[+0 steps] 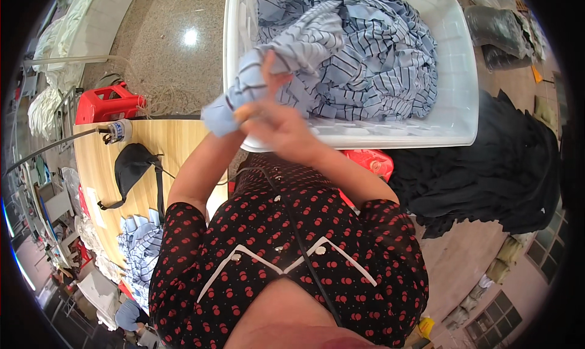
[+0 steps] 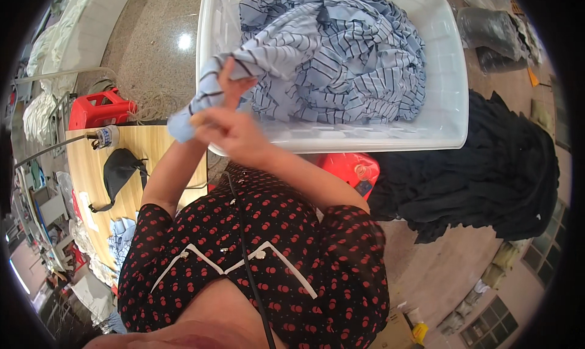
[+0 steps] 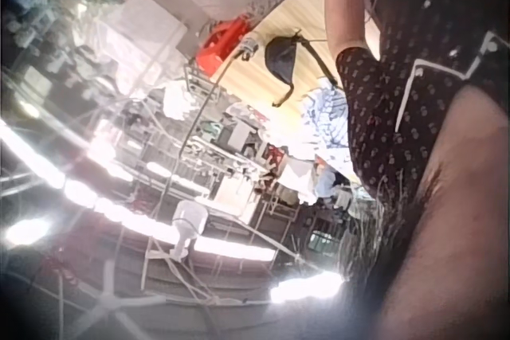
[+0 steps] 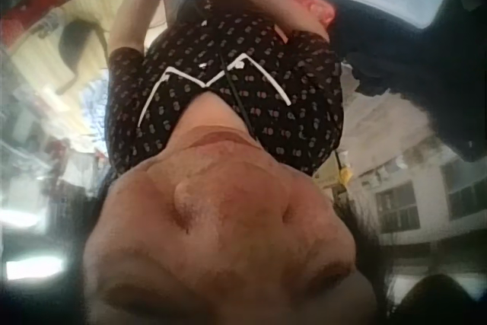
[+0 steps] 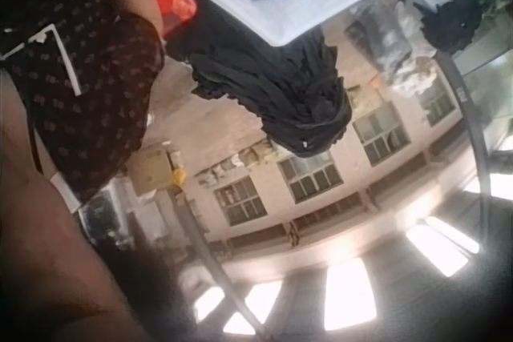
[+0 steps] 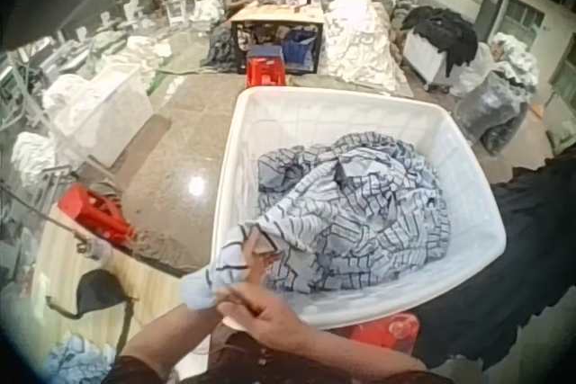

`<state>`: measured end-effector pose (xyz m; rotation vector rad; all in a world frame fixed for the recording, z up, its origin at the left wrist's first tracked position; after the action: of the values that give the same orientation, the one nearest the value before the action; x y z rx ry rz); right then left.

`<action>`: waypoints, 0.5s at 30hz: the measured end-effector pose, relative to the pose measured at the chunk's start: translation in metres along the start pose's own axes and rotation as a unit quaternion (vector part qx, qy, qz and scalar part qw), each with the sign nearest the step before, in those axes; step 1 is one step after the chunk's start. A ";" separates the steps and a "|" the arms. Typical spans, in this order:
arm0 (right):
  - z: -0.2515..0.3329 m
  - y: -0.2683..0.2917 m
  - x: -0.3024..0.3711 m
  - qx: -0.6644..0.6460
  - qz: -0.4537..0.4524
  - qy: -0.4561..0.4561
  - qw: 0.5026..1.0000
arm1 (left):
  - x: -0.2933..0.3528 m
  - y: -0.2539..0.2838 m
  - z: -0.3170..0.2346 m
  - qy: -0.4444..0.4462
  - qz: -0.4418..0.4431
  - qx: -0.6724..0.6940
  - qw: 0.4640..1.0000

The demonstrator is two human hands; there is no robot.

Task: The person takes striped shirts from a plastic tub and trims loose threads on the garments using thread snips.

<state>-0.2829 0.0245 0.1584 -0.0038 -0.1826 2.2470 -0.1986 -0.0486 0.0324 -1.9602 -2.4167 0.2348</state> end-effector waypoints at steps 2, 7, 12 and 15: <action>-0.027 0.053 0.009 -0.061 -0.121 -0.090 0.987 | 0.015 -0.004 -0.037 0.223 -0.037 0.343 0.912; -0.133 0.141 0.025 -0.130 -0.315 -0.239 0.909 | 0.023 0.014 -0.080 0.196 -0.050 0.336 0.920; -0.176 0.138 0.005 -0.099 -0.337 -0.280 0.894 | 0.027 -0.020 -0.132 0.153 0.045 0.389 0.907; -0.164 0.131 -0.011 -0.136 -0.356 -0.197 0.903 | 0.030 -0.032 -0.178 0.080 0.143 0.413 0.896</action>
<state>-0.3663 -0.0437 -0.0219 0.3208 -0.6119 1.4525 -0.2157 -0.0076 0.2106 -1.7738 -1.5030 0.8894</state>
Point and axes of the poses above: each hand's wrist, its own x-axis away from the middle knuckle, its own y-axis out of the back of the hand, z = x × y, the point moved 6 cm from there along -x, towards the middle knuckle, and after that the axes turned 11 degrees about -y, right-handed, at the moved point
